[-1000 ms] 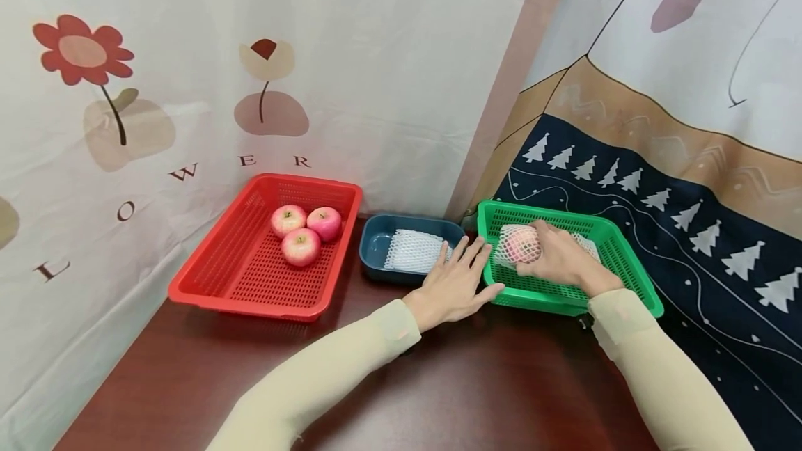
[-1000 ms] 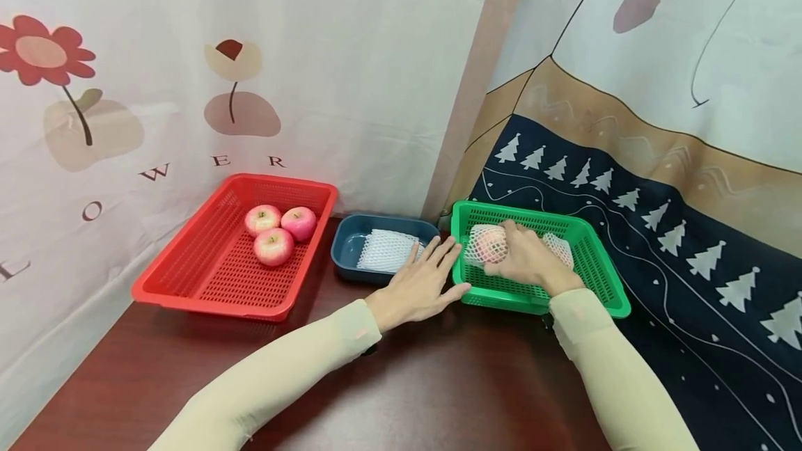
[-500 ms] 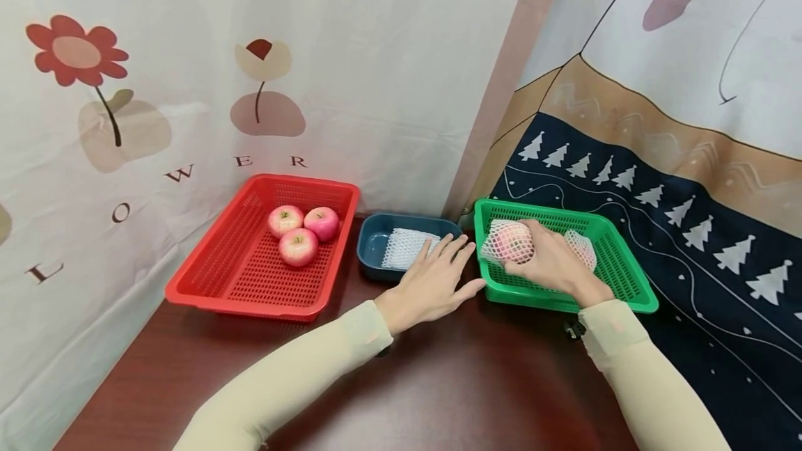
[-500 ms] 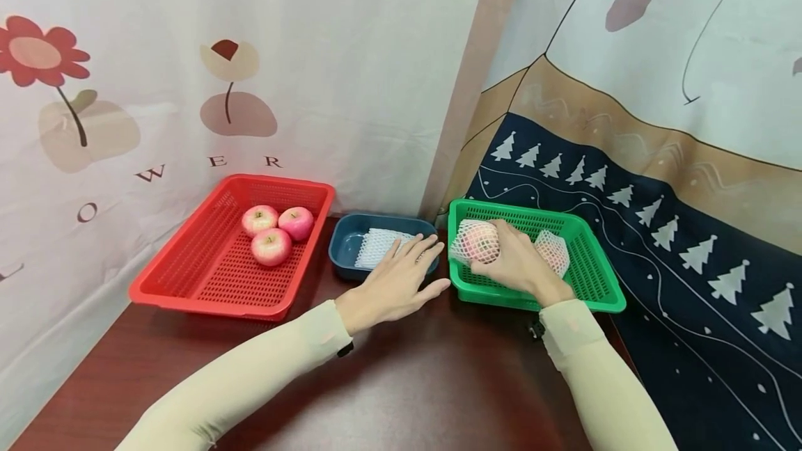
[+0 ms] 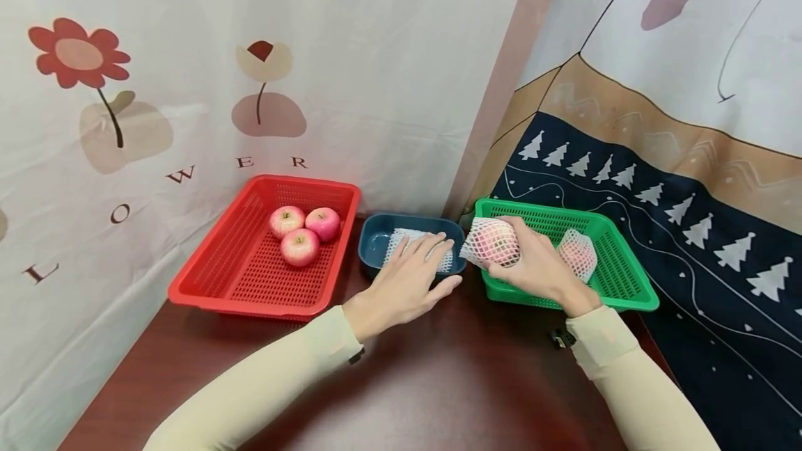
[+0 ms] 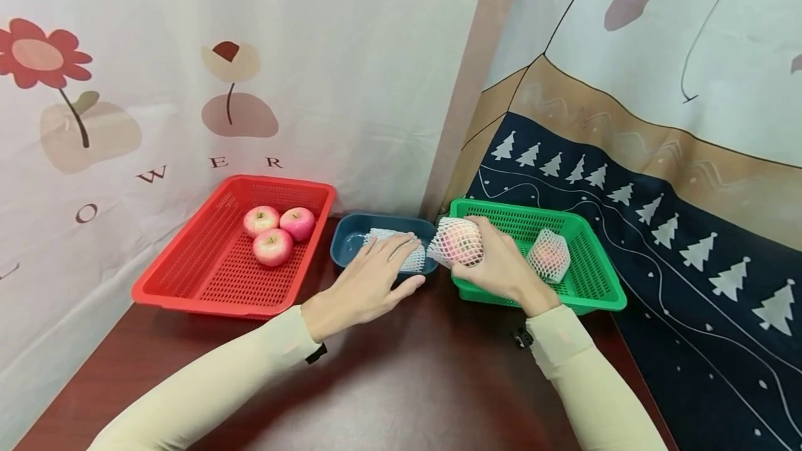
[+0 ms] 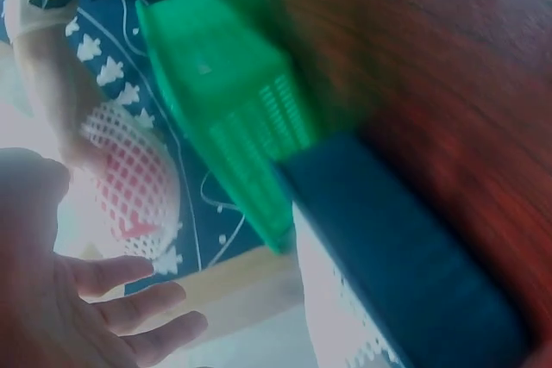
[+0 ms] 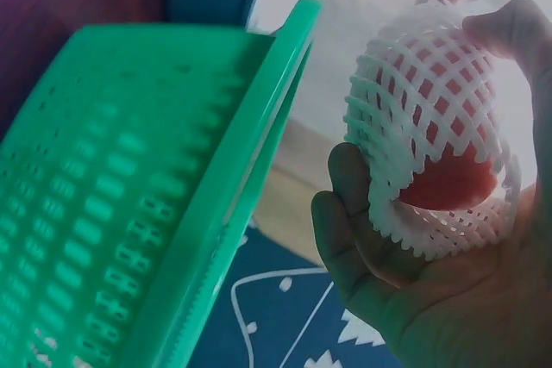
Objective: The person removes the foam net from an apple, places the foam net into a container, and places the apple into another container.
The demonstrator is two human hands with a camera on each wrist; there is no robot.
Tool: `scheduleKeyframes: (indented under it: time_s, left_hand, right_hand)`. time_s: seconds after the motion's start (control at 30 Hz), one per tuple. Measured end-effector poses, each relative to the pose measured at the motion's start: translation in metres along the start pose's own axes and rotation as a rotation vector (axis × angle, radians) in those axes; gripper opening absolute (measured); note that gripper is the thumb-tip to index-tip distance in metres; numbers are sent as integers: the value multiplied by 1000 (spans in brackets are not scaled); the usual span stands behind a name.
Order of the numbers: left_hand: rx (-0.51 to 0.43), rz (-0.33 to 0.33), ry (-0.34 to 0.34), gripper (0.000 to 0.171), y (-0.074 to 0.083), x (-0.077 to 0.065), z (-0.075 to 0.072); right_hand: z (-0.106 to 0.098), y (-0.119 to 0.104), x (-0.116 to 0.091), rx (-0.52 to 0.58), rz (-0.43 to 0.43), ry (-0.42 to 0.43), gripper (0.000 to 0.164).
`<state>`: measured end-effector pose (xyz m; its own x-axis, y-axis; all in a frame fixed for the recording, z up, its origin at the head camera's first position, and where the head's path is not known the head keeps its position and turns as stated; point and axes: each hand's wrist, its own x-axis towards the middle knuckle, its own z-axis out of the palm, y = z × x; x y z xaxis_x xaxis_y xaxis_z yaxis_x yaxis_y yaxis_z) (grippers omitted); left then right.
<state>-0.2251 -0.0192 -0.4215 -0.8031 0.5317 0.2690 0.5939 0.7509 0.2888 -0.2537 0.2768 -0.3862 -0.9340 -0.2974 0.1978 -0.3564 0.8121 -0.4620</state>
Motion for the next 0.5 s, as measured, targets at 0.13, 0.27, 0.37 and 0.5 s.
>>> scheduleKeyframes:
  time_s: [0.13,0.27,0.37,0.5]
  left_hand:
    - [23,13,58,76,-10,-6,-7]
    - [31,42,128,71,-18,-12,-13]
    - [18,59,173,67,-22,-17,-16]
    - [3,74,210,64,-25,-23,-19]
  right_hand:
    - [6,-11,0,35,-36,13,94]
    - [11,-23,-1,76,-40,-2,94]
    - [16,-30,-3,104,-46,-8,94]
    - [23,-37,-6,129,-63,-11,93]
